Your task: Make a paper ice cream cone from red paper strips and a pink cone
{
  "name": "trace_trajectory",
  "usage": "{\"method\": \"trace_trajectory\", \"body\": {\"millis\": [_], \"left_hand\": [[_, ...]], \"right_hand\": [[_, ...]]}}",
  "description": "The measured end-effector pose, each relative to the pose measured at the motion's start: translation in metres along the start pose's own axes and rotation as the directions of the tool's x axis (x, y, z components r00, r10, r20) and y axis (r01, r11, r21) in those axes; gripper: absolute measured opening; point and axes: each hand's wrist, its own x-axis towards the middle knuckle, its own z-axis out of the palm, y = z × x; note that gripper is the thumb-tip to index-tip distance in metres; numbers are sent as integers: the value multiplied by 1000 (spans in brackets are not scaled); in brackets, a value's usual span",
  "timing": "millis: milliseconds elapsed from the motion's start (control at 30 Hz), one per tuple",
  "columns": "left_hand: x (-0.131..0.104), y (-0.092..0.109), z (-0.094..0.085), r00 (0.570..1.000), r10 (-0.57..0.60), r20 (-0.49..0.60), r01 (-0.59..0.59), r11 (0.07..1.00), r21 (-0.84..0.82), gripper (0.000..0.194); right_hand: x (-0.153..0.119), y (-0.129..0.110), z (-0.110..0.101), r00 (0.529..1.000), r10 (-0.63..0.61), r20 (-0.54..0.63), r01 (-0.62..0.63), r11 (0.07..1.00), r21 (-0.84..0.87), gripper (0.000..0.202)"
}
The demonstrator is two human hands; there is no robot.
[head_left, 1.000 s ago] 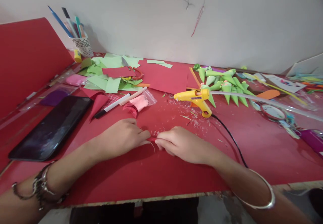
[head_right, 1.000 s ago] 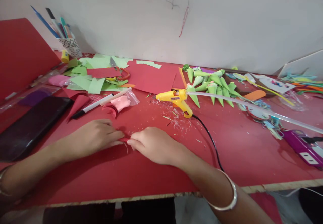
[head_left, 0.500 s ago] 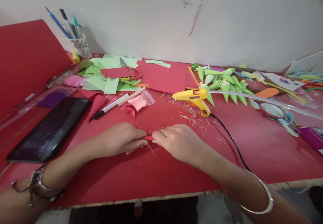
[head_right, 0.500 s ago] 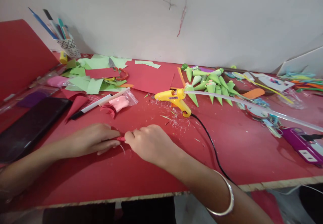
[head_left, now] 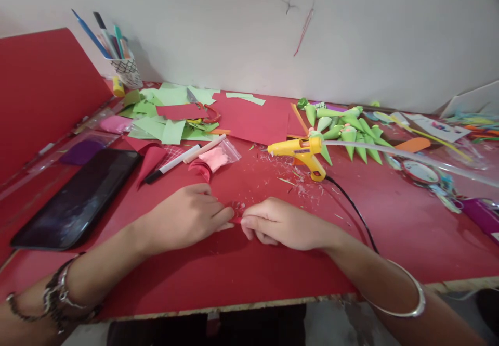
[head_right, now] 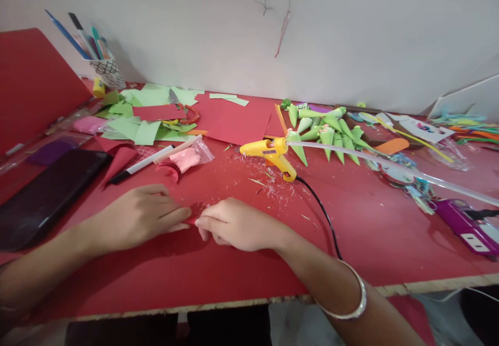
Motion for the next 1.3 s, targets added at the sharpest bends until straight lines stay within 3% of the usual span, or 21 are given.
{"method": "trace_trajectory", "body": {"millis": [100,300,700,1000,1300], "left_hand": [[-1,0,0,1000,16,-23,-15,1000,24,30],[-2,0,-1,999,15,-44,-13,999,32,27],[-5,-15,4,997,-60,-39,63,996,70,29],[-9,-22,2,949,-297,108,310,940,-140,24],[-8,-23,5,939,-344,-20,336,928,-164,25]], "right_hand": [[1,4,-3,995,31,90,-45,986,158,32],[5,8,-4,990,24,142,-60,965,257,32],[5,7,0,995,66,-68,-39,938,345,20],[8,8,2,967,0,-253,25,995,98,18],[11,10,8,912,-107,-395,106,994,-25,14]]}}
